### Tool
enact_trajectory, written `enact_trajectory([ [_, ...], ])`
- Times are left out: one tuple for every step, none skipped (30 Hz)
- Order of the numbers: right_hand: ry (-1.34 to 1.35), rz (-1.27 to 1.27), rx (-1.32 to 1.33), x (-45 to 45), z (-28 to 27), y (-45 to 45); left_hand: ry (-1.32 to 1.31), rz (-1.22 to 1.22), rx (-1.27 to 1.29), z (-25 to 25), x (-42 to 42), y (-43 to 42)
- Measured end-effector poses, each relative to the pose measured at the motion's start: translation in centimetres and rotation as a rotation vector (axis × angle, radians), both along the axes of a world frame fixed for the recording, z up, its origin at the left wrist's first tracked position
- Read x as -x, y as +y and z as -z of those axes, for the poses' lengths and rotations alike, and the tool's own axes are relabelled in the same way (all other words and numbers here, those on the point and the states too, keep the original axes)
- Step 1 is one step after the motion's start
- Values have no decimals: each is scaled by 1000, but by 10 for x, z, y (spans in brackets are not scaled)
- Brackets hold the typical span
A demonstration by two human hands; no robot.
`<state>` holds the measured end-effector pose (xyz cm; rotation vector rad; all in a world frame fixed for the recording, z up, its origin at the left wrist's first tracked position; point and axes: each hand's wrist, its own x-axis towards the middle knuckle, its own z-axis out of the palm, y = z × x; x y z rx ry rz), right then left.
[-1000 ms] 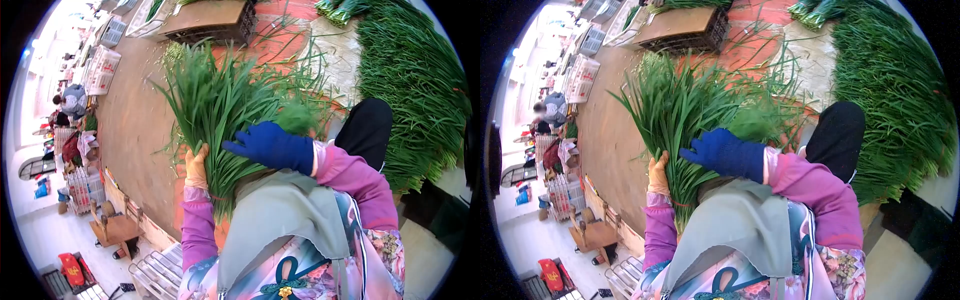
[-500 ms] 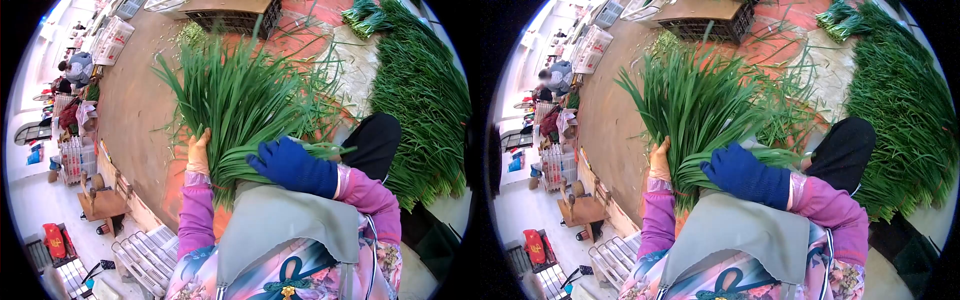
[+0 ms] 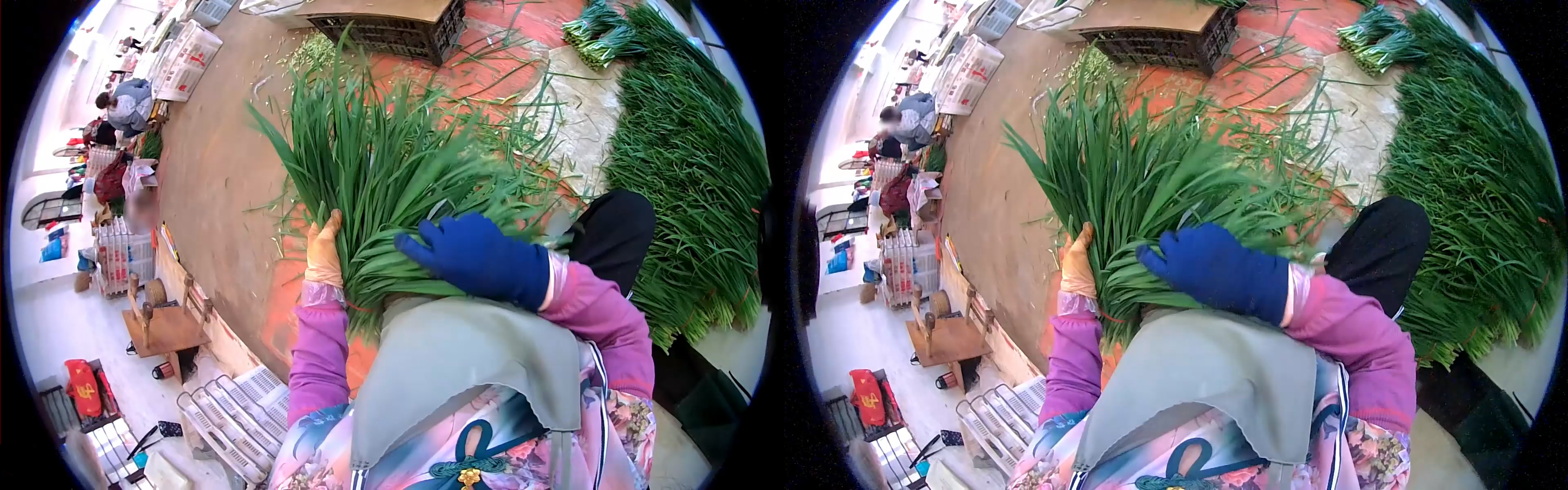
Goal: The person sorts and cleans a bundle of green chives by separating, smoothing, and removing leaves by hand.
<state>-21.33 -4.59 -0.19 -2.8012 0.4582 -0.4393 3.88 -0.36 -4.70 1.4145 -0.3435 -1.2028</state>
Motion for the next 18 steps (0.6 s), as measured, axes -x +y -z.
enact_trajectory([
  [55, 26, 70, 2, 0, 7, 20, 6, 25, -2, 1, 0],
  [16, 5, 46, 5, -1, 9, 40, 0, 12, 2, -3, 1],
  [16, 2, 47, 6, -2, 12, 40, -2, 13, 3, -4, 1],
  [29, 14, 61, 6, -4, 14, 62, -8, -17, 4, -4, 0],
  [42, 27, 75, 7, -5, 15, 85, -13, -46, 4, -4, -1],
  [42, 26, 76, 7, -6, 15, 85, -14, -45, 4, -4, -1],
  [67, 26, 85, 7, -5, 15, 77, -21, -34, 4, -3, -1],
  [92, 27, 94, 7, -5, 15, 68, -28, -23, 4, -2, -1],
  [91, 28, 95, 8, -5, 14, 68, -27, -21, 6, -3, -1],
  [85, 24, 83, 8, -3, 14, 32, 3, -31, 11, -7, 1],
  [79, 22, 70, 9, -1, 13, -5, 34, -41, 15, -12, 2],
  [80, 27, 71, 10, 2, 13, -4, 39, -40, 17, -19, 5],
  [53, 48, 70, 12, 7, 13, -275, 215, -66, 14, -23, 7],
  [27, 71, 71, 15, 10, 12, -545, 392, -87, 12, -24, 9],
  [30, 79, 73, 21, 11, 8, -544, 399, -82, 7, -24, 14],
  [59, 146, 20, 27, 11, 2, -510, 493, 98, -16, -15, 19],
  [86, 212, -34, 34, 12, -2, -472, 584, 277, -29, -10, 25],
  [52, 256, -31, 39, 21, -2, -498, 707, 180, -33, -21, 33],
])
